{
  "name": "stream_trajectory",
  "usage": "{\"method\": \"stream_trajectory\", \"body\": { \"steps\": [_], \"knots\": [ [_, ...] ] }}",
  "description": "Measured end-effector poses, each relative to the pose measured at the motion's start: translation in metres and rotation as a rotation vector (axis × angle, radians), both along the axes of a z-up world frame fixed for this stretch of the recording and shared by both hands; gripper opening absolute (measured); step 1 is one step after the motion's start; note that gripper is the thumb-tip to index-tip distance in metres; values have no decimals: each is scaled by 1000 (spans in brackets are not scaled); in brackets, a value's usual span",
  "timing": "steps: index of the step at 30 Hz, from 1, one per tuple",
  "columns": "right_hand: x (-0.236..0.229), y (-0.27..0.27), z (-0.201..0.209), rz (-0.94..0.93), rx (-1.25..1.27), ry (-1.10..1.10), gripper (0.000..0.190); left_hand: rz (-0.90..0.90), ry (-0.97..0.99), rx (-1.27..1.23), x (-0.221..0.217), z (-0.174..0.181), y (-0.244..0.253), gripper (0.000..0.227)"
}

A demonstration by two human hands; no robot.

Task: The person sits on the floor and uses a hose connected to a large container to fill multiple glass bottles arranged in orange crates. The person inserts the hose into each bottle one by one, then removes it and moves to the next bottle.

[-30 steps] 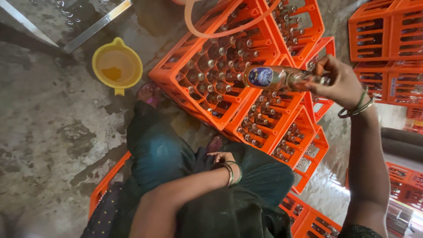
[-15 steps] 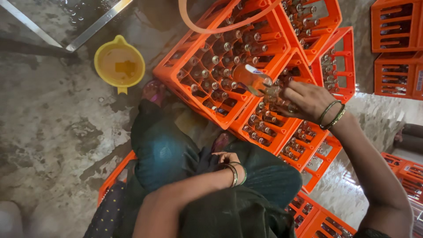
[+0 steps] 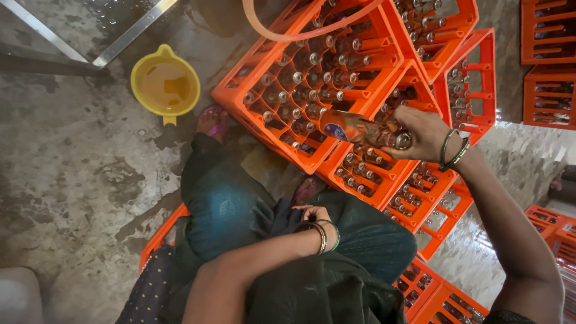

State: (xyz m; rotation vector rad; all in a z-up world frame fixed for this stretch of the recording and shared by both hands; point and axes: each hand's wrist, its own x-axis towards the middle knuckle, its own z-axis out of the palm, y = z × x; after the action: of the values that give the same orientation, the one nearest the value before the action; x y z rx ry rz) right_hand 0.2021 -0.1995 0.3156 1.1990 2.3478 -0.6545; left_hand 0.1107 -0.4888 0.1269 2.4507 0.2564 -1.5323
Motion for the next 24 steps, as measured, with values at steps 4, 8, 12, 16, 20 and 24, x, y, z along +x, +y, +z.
{"method": "stream_trajectory", "body": {
  "steps": [4,8,12,16,20,24],
  "knots": [
    [2,4,-3,-13,-14,-8,52,15,20,9,1,-3,3,27],
    [2,5,-3,-43,-34,-49,53,-3,2,-10,-4,2,6,24],
    [3,5,-6,-56,-48,-30,52,-6,-68,-79,-10,11,12,23],
    [3,6,-11,-34,-48,-25,52,8,-58,-36,-13,16,13,25],
    [3,4,-20,-40,-79,21,50,1,-69,-64,-18,12,8,29],
    [-3,3,-50,-14,-96,78,51,-12,-74,-85,-17,10,7,32]
  ]
}}
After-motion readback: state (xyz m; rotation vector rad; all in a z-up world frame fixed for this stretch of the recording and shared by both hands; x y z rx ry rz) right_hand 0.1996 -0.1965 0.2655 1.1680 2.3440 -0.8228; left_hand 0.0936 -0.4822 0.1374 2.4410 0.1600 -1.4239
